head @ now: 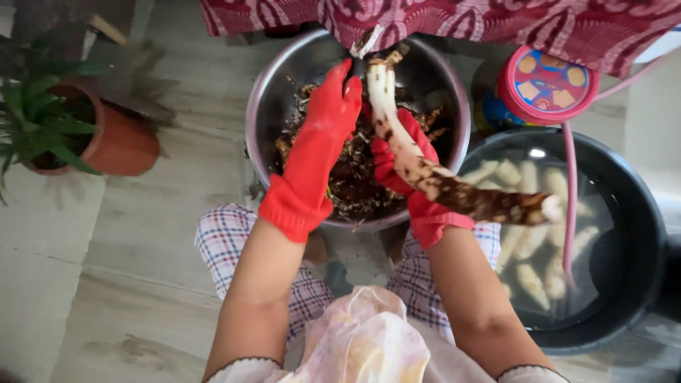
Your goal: Peeling the outer skin of cassava roots using a knife while wearing protective rubber gloves.
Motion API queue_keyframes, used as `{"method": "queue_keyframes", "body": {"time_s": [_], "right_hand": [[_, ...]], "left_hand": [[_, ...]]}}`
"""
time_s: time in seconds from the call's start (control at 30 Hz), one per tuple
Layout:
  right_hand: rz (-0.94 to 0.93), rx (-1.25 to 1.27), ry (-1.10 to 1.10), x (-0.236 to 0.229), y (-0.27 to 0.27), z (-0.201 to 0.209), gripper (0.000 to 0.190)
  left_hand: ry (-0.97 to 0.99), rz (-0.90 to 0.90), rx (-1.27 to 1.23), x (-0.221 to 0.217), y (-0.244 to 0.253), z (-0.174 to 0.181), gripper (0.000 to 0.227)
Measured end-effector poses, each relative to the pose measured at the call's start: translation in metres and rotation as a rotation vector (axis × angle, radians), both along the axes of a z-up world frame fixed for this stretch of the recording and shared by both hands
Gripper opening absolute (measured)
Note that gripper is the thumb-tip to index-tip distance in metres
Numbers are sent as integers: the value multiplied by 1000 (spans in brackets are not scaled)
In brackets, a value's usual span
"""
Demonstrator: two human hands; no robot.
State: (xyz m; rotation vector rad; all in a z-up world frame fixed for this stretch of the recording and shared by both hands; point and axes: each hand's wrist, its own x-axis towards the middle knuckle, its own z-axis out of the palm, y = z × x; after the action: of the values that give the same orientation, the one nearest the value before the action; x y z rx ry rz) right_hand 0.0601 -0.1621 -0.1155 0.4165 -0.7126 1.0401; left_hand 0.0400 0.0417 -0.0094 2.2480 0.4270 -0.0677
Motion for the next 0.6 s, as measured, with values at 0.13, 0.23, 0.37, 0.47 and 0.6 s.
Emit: {"method": "queue_keyframes", "body": {"time_s": [0.13, 0.23, 0.37, 0.47, 0.6], "right_hand": [[155, -134, 176, -7, -2, 3, 41], [289, -487, 502, -16, -4, 8, 49], [265, -554, 463, -25, -8, 26, 56], [281, -522, 426, -20, -6, 25, 55], [316, -476, 391, -20, -1, 1, 54]], "left_hand": [[64, 17, -105, -93, -35, 82, 46], [106, -89, -60, -114, -29, 58, 50], [187, -51, -33, -97, -30, 60, 50], [18, 46, -100, -16, 5, -41, 45], [-80, 142, -329, -40, -10, 16, 41]]}}
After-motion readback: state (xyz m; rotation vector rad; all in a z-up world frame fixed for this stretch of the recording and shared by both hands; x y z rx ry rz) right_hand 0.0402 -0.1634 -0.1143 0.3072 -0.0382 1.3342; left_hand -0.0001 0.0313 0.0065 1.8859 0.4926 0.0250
